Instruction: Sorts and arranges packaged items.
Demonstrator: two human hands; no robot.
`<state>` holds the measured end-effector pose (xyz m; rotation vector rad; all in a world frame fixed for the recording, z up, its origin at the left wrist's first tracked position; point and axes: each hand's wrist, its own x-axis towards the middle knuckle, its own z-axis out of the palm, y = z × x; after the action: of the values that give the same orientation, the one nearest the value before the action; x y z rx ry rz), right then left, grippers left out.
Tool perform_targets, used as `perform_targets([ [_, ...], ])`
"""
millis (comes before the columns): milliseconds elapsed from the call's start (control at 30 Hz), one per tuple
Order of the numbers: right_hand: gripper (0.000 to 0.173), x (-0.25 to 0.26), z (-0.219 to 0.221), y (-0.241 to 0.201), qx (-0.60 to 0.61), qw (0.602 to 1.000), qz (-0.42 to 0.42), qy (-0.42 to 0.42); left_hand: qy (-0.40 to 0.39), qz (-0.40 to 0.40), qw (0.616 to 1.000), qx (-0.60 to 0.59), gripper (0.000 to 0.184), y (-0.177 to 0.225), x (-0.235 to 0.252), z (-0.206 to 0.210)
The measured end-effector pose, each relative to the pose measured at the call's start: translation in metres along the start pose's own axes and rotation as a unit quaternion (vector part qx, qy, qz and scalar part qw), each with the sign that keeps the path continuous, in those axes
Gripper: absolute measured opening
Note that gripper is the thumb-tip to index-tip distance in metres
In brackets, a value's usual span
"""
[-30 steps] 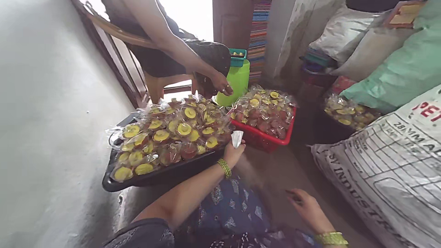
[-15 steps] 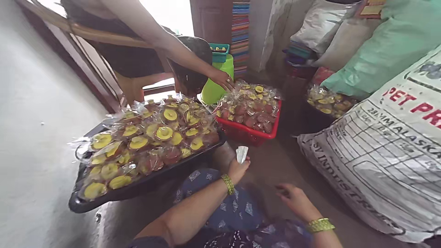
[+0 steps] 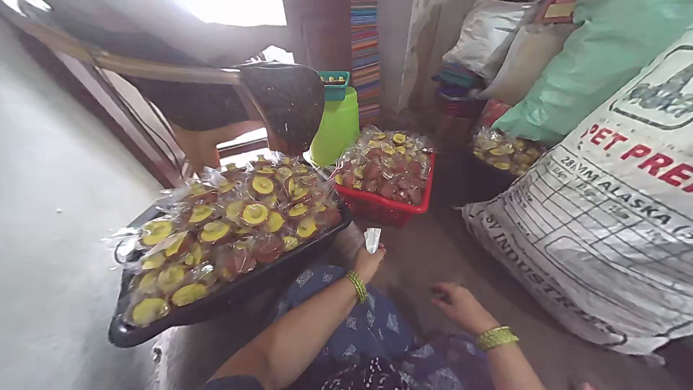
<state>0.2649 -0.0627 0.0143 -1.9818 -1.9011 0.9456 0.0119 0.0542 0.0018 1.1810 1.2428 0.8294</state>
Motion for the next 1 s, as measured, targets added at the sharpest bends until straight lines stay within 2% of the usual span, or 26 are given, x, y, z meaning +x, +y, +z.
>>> perform_targets([
  [133, 0.038, 0.000, -0.001, -0.003, 0.008, 1.000, 0.011, -0.013, -0.004, -0.009, 1.000, -0.010, 0.032, -0.004, 0.000, 0.004],
  [333, 0.043, 0.004, -0.005, 0.003, 0.012, 0.998, 0.043, -0.043, -0.020, -0.016, 0.997, 0.071, 0.037, -0.005, 0.003, 0.004],
  [533, 0.051, 0.007, -0.002, 0.016, -0.002, 0.994, 0.072, -0.078, -0.016, -0.010, 0.998, 0.058, 0.039, -0.003, -0.002, 0.002],
  [833, 0.061, 0.005, 0.006, 0.027, 0.006, 0.989, 0.108, -0.100, -0.028, 0.041, 0.997, 0.054, 0.044, -0.005, -0.016, -0.001],
  [1000, 0.058, 0.002, 0.008, 0.028, 0.004, 0.987, 0.129, -0.091, 0.005, 0.109, 0.980, 0.169, 0.042, 0.016, -0.034, -0.013],
])
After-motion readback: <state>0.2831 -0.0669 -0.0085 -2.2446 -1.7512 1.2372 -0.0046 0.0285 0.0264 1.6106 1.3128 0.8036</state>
